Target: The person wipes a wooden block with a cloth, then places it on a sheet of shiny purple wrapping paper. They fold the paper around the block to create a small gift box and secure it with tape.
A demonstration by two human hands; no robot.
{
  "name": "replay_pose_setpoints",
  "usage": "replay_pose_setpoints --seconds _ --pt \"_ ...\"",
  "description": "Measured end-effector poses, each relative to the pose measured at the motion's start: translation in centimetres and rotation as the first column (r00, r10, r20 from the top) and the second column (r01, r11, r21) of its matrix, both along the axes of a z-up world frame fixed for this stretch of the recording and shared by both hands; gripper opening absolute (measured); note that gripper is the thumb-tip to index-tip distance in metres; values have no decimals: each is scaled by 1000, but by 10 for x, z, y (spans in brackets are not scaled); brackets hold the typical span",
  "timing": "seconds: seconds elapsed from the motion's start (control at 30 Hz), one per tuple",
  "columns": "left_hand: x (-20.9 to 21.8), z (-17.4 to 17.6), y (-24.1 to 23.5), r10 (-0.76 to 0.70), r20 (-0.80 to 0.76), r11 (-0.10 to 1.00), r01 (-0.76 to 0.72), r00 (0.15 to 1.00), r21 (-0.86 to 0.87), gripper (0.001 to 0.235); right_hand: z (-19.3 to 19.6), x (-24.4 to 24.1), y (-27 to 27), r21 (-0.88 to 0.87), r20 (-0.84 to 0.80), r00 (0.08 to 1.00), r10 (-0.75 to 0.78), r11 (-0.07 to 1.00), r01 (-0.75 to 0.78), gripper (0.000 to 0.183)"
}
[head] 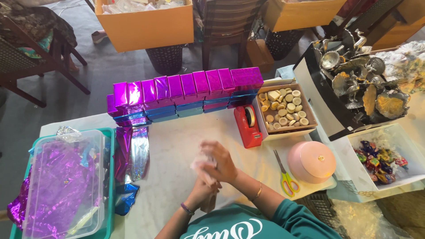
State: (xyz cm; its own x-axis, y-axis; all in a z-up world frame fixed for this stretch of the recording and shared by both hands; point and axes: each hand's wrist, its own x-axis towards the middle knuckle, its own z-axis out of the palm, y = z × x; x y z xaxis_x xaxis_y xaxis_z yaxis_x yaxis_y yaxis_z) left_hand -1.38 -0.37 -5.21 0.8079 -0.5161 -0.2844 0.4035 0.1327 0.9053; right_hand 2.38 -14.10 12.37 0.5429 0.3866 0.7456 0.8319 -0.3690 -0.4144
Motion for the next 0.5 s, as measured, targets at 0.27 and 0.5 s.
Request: replay_pose_setpoints --seconds 0.27,0.5 --pt "3 55 -2 30 111 999 -24 993 -48 12 -120 49 -37 479 -777 613 140 763 434 27" --pt "4 29 -5 104 198 994 -104 975 -9 7 -99 69 -78 696 -700 704 118 330 637 21"
